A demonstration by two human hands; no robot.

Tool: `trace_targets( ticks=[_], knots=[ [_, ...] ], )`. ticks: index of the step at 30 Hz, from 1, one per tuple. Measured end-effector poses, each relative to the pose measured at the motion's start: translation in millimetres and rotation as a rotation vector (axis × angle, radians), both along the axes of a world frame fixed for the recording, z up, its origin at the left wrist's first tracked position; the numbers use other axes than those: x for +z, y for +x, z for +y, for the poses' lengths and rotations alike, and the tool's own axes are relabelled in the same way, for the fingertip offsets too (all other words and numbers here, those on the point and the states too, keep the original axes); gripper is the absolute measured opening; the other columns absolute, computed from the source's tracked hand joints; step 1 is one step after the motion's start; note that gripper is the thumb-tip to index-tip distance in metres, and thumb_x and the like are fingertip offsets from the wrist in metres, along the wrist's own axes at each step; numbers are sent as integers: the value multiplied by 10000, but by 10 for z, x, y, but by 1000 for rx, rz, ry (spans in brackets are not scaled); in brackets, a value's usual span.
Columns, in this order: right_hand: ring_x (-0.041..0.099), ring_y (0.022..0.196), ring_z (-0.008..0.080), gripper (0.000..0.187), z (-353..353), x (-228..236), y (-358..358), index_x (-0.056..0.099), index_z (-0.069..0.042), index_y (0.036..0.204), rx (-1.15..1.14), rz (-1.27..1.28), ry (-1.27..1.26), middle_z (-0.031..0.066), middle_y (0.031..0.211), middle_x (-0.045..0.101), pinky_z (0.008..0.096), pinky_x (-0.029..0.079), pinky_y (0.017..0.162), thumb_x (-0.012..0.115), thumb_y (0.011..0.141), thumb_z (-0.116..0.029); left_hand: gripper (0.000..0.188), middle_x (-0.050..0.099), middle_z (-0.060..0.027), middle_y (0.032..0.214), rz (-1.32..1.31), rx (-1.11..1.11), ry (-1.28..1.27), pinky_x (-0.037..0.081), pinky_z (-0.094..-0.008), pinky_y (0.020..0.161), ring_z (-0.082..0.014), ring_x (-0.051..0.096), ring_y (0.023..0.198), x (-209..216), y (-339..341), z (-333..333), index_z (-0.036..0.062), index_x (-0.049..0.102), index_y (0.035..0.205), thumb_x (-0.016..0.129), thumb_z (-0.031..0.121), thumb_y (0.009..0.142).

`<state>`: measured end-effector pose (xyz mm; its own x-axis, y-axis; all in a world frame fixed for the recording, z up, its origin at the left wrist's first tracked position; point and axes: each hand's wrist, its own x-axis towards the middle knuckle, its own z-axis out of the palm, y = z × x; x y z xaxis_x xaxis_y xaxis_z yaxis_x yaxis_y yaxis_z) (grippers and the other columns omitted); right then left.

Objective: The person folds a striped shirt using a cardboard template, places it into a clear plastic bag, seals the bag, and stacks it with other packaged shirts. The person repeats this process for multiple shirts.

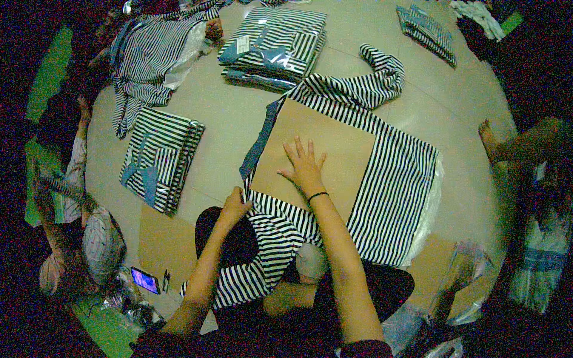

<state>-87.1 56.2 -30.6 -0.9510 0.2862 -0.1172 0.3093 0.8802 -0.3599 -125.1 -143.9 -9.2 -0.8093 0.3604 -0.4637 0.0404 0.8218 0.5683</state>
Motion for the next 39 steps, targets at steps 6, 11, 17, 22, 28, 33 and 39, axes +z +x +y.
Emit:
trace_targets(
  ticks=[6,11,17,22,28,33,39],
  knots=[
    [222,1189,329,622,-1,173,59,305,-209,1244,45,175,15,99,1330,204,581,191,891,536,709,-426,650,358,-222,1144,384,-400,-143,314,-454,861,-388,340,1069,200,-182,-53,42,350,1106,651,96,532],
    [521,840,285,294,-474,605,871,536,-52,893,416,154,-468,117,949,510,340,417,738,552,725,-293,846,202,-188,1295,650,-721,86,227,-500,931,-409,206,1172,64,-546,459,172,268,1244,702,182,518],
    [562,733,212,235,-1114,905,1810,498,-108,966,788,-50,-371,78,862,540,331,466,580,445,742,-156,999,148,-163,1328,445,-1131,-89,246,-463,947,-406,134,1207,-176,-728,774,252,260,1262,774,270,405],
    [559,709,229,127,-1059,1234,1781,481,-55,831,421,-36,-810,79,735,522,323,450,615,470,757,-158,994,170,-144,1321,446,-1103,57,283,-429,944,-392,163,1199,-144,-740,746,248,298,1239,787,192,376],
    [542,495,276,161,-1324,1209,1810,516,-59,819,697,-143,-269,109,582,537,382,463,494,461,722,-175,971,208,-144,1301,477,-1107,-2,294,-423,940,-390,192,1186,-144,-724,778,243,325,1218,786,179,365],
    [553,628,227,207,-1042,1684,1547,507,-42,794,1039,-375,-457,89,723,538,318,448,545,493,762,-246,1004,186,-167,1312,468,-1121,14,285,-420,947,-399,206,1180,-164,-737,769,219,309,1233,786,183,350],
    [540,724,295,262,-865,2083,1413,455,-20,911,954,74,-963,139,790,525,363,434,616,461,803,-259,992,182,-163,1317,468,-1124,-14,282,-407,950,-385,205,1188,-118,-726,787,229,305,1238,784,207,369]
  ],
)
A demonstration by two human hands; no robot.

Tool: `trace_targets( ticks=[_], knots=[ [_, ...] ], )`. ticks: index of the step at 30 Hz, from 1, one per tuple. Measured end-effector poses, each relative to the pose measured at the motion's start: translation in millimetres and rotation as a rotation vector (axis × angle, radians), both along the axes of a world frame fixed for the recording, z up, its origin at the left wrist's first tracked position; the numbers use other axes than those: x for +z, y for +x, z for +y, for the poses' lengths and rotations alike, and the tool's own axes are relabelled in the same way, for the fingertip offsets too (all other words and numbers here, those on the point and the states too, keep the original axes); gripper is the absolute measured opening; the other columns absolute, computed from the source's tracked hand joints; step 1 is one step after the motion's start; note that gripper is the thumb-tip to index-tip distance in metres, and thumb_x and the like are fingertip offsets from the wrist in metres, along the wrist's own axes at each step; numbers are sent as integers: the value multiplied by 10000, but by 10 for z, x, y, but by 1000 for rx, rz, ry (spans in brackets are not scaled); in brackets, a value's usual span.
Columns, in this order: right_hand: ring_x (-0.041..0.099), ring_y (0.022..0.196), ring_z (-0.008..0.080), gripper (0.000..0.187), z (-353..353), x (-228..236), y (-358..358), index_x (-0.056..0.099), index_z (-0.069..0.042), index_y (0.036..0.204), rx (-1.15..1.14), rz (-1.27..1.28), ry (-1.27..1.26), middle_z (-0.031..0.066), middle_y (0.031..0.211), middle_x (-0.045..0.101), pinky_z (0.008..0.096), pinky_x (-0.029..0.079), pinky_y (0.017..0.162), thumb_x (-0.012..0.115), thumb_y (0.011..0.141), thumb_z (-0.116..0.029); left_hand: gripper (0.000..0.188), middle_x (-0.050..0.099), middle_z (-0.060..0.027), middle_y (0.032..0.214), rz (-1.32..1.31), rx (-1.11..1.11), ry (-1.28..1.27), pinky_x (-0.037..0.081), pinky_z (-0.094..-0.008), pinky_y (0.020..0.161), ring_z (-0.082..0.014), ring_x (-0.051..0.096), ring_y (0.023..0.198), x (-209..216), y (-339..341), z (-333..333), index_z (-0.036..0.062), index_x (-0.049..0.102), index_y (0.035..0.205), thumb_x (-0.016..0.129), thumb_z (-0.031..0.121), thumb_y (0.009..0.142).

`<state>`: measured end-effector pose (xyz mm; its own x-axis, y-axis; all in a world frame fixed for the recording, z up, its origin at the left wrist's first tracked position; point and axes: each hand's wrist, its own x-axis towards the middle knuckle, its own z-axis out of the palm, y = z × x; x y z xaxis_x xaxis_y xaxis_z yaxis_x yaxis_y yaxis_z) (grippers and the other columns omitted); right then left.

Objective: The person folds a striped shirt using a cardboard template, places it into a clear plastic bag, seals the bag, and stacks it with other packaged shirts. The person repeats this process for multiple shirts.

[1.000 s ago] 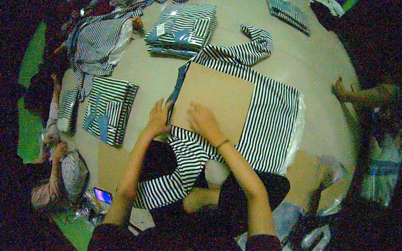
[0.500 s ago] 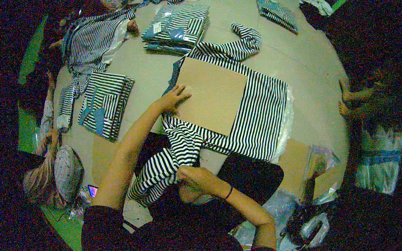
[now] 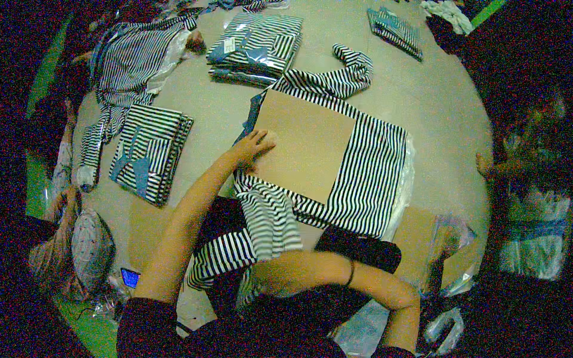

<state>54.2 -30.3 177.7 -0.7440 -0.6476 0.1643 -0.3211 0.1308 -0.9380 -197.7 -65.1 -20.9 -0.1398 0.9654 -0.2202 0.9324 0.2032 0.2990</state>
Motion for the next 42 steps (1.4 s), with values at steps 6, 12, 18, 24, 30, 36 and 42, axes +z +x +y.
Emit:
trace_targets(
  ticks=[6,12,18,24,30,36,42],
  knots=[
    [539,764,173,292,231,-495,-433,515,30,925,414,-369,-264,128,853,577,291,426,707,480,810,-236,901,256,-132,1281,88,3,101,338,-408,898,-341,247,1175,-232,-52,-40,243,360,1193,777,238,395],
    [530,798,232,332,1709,-1008,-1123,431,12,1018,-1381,-46,420,164,899,533,315,428,732,494,783,-212,499,283,-111,1280,48,16,187,304,-397,922,-331,257,1174,-452,-189,-34,196,459,1117,622,267,651],
    [533,770,306,298,1112,-1745,463,415,-27,987,-988,30,946,198,832,494,369,445,687,507,736,-159,211,130,-135,1352,-617,62,52,109,-425,995,-325,39,1251,-260,-348,-114,88,584,752,619,287,693],
    [554,705,309,157,1868,-1784,1565,520,-45,801,-1157,-390,1334,155,743,551,395,448,591,509,651,-92,253,289,-149,1292,-467,31,72,243,-346,959,-327,206,1218,-85,-386,-104,27,500,615,673,208,581],
    [568,778,255,304,2610,-1775,2135,582,11,885,-1530,-792,181,177,836,591,303,417,722,619,636,-159,294,396,-155,1217,-546,140,69,312,-319,908,-303,348,1141,-24,-434,-46,15,399,572,672,126,556],
    [515,871,292,290,2748,-1631,1413,531,-6,948,-1599,-332,1371,163,943,536,345,415,757,518,676,-107,358,481,-116,1140,-431,78,85,372,-323,826,-264,460,1011,37,-474,-16,17,467,586,706,283,561],
    [491,917,307,376,2212,-1671,-1116,460,33,1022,-1393,250,673,178,995,505,358,388,810,522,740,-208,357,482,-81,1150,-514,68,57,345,-333,871,-255,419,1071,41,-517,-4,50,452,563,694,313,575]
  ],
)
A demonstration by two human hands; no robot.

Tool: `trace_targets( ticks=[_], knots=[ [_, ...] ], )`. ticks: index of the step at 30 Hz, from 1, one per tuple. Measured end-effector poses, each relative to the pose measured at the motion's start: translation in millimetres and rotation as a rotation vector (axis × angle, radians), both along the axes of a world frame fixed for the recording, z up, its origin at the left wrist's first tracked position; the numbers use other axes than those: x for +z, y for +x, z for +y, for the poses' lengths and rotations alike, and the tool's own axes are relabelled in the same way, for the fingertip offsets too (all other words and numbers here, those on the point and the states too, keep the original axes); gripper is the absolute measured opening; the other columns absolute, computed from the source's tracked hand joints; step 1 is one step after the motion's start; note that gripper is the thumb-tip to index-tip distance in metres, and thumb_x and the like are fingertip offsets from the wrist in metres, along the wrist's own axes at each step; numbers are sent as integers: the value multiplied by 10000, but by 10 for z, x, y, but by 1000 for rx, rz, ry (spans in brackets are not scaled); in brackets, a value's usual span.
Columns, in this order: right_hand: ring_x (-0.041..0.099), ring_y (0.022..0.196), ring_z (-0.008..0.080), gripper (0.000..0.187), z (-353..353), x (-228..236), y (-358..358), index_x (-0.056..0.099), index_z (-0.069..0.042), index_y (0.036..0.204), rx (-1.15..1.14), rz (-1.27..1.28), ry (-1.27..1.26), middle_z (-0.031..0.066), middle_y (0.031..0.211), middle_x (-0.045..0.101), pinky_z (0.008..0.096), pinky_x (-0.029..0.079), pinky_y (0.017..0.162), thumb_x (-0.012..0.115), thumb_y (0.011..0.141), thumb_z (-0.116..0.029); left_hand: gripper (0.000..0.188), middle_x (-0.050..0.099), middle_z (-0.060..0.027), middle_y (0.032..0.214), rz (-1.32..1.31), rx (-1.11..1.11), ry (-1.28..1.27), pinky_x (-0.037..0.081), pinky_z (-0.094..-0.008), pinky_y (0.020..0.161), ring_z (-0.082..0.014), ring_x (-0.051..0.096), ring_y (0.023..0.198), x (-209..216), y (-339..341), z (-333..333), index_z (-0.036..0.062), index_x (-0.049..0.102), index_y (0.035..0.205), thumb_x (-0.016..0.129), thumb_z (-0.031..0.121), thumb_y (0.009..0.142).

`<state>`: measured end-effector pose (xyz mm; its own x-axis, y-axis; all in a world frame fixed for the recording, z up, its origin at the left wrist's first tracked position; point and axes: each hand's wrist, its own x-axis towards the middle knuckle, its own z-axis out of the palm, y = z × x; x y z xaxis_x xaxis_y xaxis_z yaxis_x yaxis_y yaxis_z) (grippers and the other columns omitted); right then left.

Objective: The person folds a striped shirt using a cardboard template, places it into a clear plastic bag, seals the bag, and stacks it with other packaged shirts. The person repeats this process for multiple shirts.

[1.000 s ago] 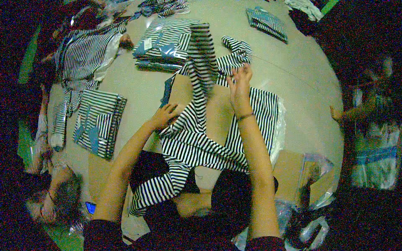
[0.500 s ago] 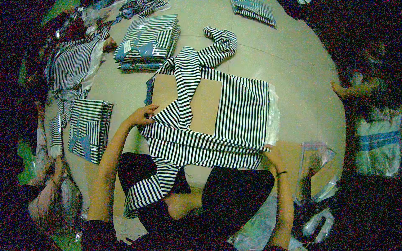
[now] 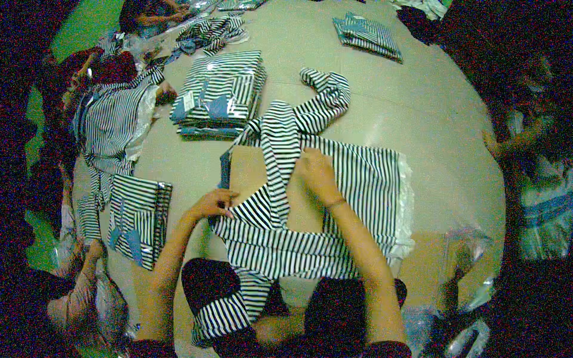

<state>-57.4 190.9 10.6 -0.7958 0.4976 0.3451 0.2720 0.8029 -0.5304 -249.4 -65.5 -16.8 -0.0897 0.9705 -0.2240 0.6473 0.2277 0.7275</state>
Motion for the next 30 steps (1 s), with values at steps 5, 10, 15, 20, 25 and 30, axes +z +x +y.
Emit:
trace_targets(
  ticks=[5,10,15,20,25,30],
  knots=[
    [478,948,308,531,-298,-155,-1367,401,45,1093,-120,-221,109,206,1036,473,383,414,776,565,681,-248,320,471,-100,1160,-63,65,35,323,-352,902,-284,401,1094,-46,24,-80,52,475,608,708,268,572],
    [567,675,313,318,457,-275,-1294,523,54,909,-281,-157,90,155,765,587,353,459,633,540,681,-166,383,468,-61,1168,-129,77,-11,319,-335,909,-247,355,1148,-45,-16,-110,12,414,613,654,310,628],
    [567,791,189,252,1227,-171,-558,557,-7,942,-528,394,-1025,128,931,587,293,452,693,517,705,-86,339,477,-97,1150,-194,119,56,314,-333,914,-267,378,1127,13,9,-128,-1,444,701,637,274,662],
    [510,971,200,269,1274,316,88,491,-86,1087,78,742,-1279,61,1057,543,282,406,837,395,847,-163,500,470,-114,1149,-292,196,55,294,-336,927,-266,363,1139,-15,75,-171,79,461,1137,614,193,675],
    [475,955,139,269,845,325,1625,484,-64,1061,132,584,-1203,45,1044,516,262,378,841,394,834,-176,325,442,-121,1184,-291,241,112,236,-350,966,-272,296,1186,-113,145,-212,42,507,926,605,102,622],
    [533,806,178,312,602,-74,2794,492,-77,1020,-786,171,-1277,71,916,551,324,435,730,447,818,-310,192,421,-154,1182,-108,311,188,225,-388,967,-326,303,1164,-93,344,-181,43,428,741,520,29,573]
  ],
)
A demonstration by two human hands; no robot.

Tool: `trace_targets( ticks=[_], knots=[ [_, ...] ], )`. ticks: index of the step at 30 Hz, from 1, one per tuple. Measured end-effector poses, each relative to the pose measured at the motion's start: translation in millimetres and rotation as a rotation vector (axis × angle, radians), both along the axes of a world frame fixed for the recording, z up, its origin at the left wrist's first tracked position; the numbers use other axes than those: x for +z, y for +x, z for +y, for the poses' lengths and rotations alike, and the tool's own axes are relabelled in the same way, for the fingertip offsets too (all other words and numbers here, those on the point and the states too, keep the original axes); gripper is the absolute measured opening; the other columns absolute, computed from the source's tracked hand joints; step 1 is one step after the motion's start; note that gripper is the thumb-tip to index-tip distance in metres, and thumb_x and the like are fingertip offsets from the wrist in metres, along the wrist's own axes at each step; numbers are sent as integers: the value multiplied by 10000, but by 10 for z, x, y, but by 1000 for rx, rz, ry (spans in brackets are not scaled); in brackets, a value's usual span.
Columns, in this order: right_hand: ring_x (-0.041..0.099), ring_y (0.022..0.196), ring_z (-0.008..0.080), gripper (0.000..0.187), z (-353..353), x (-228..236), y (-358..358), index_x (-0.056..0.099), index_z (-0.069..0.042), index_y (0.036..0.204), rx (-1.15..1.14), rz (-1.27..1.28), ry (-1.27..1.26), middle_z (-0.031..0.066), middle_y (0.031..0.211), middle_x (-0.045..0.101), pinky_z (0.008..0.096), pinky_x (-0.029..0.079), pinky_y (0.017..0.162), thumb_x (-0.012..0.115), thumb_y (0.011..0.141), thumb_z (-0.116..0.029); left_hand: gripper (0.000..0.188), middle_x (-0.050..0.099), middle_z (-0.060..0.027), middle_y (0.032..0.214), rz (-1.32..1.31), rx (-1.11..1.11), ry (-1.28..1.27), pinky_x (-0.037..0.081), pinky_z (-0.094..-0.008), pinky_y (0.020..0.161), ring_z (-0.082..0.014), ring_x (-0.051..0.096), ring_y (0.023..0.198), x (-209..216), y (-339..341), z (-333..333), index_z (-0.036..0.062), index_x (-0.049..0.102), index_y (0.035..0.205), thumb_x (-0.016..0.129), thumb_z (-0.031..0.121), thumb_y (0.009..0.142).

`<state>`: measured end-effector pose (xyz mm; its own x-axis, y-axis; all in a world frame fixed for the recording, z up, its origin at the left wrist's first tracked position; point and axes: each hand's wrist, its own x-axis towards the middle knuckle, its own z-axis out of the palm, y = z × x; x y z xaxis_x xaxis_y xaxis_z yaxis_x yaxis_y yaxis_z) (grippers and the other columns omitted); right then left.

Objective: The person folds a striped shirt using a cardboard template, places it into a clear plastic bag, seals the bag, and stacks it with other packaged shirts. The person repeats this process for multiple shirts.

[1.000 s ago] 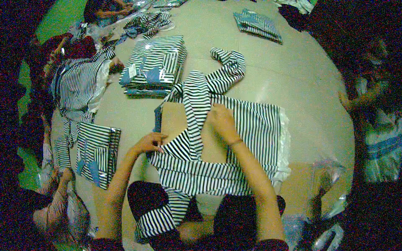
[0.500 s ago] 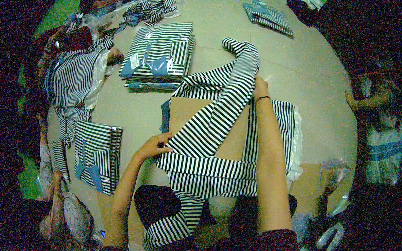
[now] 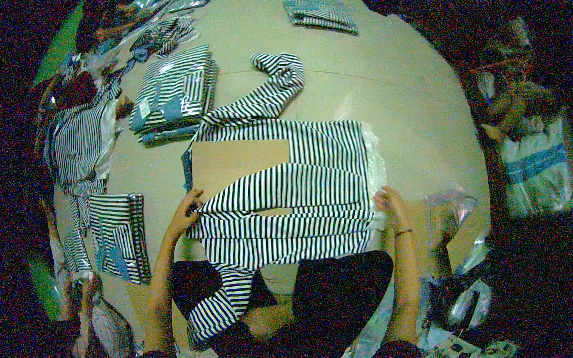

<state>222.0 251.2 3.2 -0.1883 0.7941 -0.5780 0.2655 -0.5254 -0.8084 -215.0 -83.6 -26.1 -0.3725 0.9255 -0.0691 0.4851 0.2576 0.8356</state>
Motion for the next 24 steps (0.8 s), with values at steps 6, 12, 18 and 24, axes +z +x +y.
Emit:
trace_targets(
  ticks=[6,12,18,24],
  knots=[
    [526,807,200,457,-164,-252,-187,457,3,1023,431,-388,552,132,909,549,304,428,683,593,728,-319,160,467,-147,1074,345,113,-26,308,-395,887,-320,399,1049,38,263,185,27,446,740,470,-26,592],
    [548,641,234,197,-100,-312,-449,534,9,849,264,-409,783,143,728,570,304,439,606,570,690,-102,134,483,-158,1040,343,189,55,340,-341,858,-308,431,1004,52,344,196,-17,457,752,427,-76,635],
    [477,880,292,283,-322,-34,-131,504,-7,884,470,-369,991,166,896,492,350,375,801,583,696,-202,332,418,-163,1131,791,127,-382,202,-462,944,-319,363,1086,54,481,245,18,459,983,444,-10,652],
    [503,913,294,377,-531,38,47,535,-7,932,652,-491,639,163,960,539,331,382,821,611,692,-288,508,306,-182,1257,727,403,-179,106,-492,966,-293,251,1187,-124,712,294,-26,329,1173,459,247,765]
  ],
)
